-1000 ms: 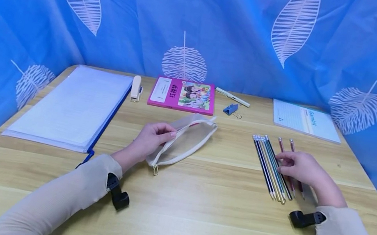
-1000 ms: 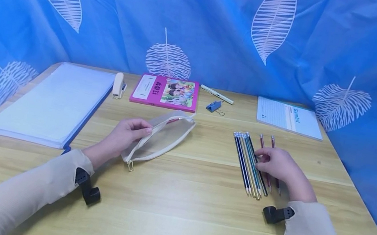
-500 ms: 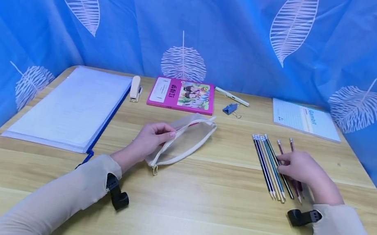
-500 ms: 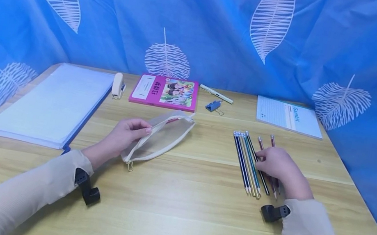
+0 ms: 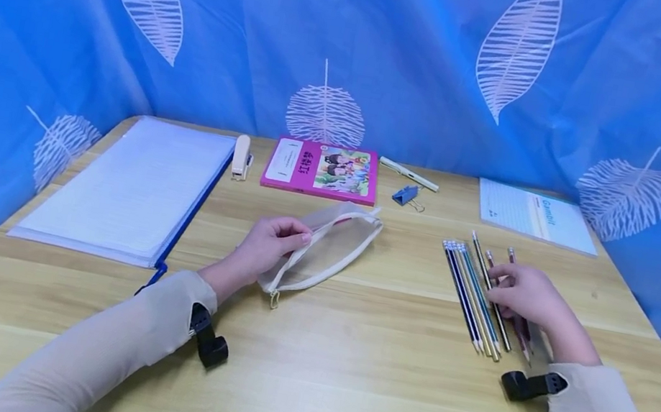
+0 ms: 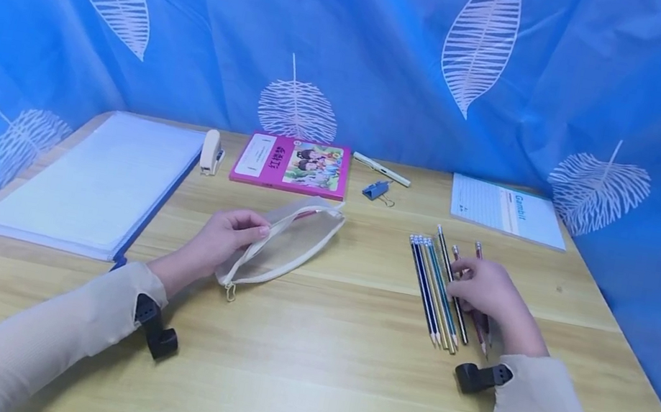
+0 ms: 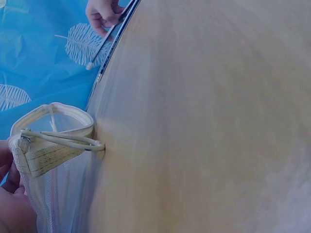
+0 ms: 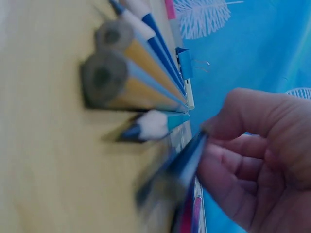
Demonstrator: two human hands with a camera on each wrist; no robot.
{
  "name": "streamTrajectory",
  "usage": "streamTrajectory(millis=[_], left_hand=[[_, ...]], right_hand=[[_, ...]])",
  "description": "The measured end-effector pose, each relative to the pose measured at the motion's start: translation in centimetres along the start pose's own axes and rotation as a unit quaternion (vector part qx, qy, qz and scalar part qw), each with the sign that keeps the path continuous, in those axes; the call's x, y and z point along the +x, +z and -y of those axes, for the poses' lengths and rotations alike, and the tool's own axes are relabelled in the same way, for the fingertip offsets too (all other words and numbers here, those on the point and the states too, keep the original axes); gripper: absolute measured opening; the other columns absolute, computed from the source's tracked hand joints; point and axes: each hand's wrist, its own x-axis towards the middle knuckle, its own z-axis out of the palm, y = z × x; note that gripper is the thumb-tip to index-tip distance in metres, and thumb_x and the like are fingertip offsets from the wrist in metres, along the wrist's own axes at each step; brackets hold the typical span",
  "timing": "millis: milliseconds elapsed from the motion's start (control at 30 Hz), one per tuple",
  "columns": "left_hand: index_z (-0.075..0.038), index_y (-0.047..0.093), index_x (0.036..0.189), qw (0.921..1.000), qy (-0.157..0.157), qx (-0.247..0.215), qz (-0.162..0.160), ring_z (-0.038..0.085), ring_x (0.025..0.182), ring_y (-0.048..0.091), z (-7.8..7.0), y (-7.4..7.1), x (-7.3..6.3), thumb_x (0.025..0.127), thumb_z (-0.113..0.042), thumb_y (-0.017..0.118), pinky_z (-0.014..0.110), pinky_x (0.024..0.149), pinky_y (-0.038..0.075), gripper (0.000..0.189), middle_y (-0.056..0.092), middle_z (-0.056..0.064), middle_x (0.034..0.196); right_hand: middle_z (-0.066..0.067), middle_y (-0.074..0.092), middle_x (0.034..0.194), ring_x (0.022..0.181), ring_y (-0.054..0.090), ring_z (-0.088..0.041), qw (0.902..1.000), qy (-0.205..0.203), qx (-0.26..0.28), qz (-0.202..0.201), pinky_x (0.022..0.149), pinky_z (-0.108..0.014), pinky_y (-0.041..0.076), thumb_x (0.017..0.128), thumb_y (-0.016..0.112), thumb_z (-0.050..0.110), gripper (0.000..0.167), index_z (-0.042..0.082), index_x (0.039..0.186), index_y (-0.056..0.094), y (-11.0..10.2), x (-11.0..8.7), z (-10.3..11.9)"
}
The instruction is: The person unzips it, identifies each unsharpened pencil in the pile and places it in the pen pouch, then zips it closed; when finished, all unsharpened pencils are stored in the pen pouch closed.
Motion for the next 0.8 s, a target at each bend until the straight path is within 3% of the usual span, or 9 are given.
streamTrajectory(millis=[100, 167, 233, 400, 533, 800], left_hand=[[-0.006, 0.067, 0.101, 1.0, 0.0, 0.0, -0.002, 0.018, 0.086, 0.051, 0.1, 0.0, 0.1, 0.09, -0.014, 0.06, 0.026, 0.071, 0.044, 0.015, 0.061, 0.008, 0.107], [-0.006, 0.066, 0.101, 1.0, 0.0, -0.002, -0.003, 0.018, 0.087, 0.051, 0.1, 0.0, 0.1, 0.09, -0.014, 0.06, 0.026, 0.071, 0.044, 0.015, 0.061, 0.008, 0.107], [-0.005, 0.066, 0.102, 1.0, 0.0, -0.002, 0.0, 0.019, 0.087, 0.051, 0.1, 0.0, 0.1, 0.09, -0.013, 0.06, 0.025, 0.071, 0.045, 0.016, 0.061, 0.009, 0.108], [-0.006, 0.066, 0.102, 1.0, 0.0, 0.003, 0.005, 0.018, 0.088, 0.051, 0.0, 0.1, 0.1, 0.09, -0.014, 0.06, 0.025, 0.07, 0.045, 0.016, 0.06, 0.008, 0.108], [-0.004, 0.066, 0.102, 0.9999, 0.009, 0.004, 0.008, 0.017, 0.083, 0.051, -0.1, 0.3, 0.1, 0.089, -0.013, 0.061, 0.024, 0.068, 0.046, 0.016, 0.061, 0.009, 0.104], [-0.001, 0.066, 0.101, 0.9996, 0.026, -0.001, 0.015, 0.014, 0.079, 0.053, -0.3, 0.7, 0.2, 0.088, -0.01, 0.061, 0.024, 0.067, 0.047, 0.017, 0.062, 0.009, 0.097]], right_hand=[[-0.005, 0.06, 0.081, 0.061, 0.056, -0.011, 0.9944, 0.0, 0.103, -0.022, 0.057, -0.028, 0.053, 0.082, 0.055, 0.002, 0.05, -0.016, 0.125, 0.038, 0.4, -0.1, 0.1], [0.0, 0.061, 0.076, 0.06, 0.057, -0.008, 0.9826, 0.001, 0.183, -0.034, 0.057, -0.025, 0.053, 0.083, 0.054, 0.0, 0.045, -0.014, 0.123, 0.037, 0.8, -0.1, 0.3], [0.004, 0.061, 0.071, 0.059, 0.059, -0.007, 0.9625, 0.0, 0.268, -0.04, 0.056, -0.023, 0.053, 0.084, 0.053, -0.003, 0.036, -0.01, 0.117, 0.039, 1.3, -0.1, 0.6], [0.001, 0.064, 0.067, 0.057, 0.061, -0.008, 0.8993, -0.01, 0.436, -0.031, 0.053, -0.019, 0.051, 0.086, 0.048, -0.006, 0.015, 0.007, 0.095, 0.047, 2.7, 0.0, 2.1], [-0.001, 0.065, 0.07, 0.059, 0.061, -0.009, 0.8692, -0.018, 0.493, -0.023, 0.054, -0.019, 0.051, 0.087, 0.044, -0.005, 0.017, 0.01, 0.085, 0.05, 4.0, 0.5, 4.2], [-0.001, 0.064, 0.07, 0.064, 0.064, -0.01, 0.833, -0.002, 0.552, -0.043, 0.061, -0.02, 0.053, 0.09, 0.046, -0.002, 0.01, 0.007, 0.088, 0.048, 7.2, 2.3, 8.6]])
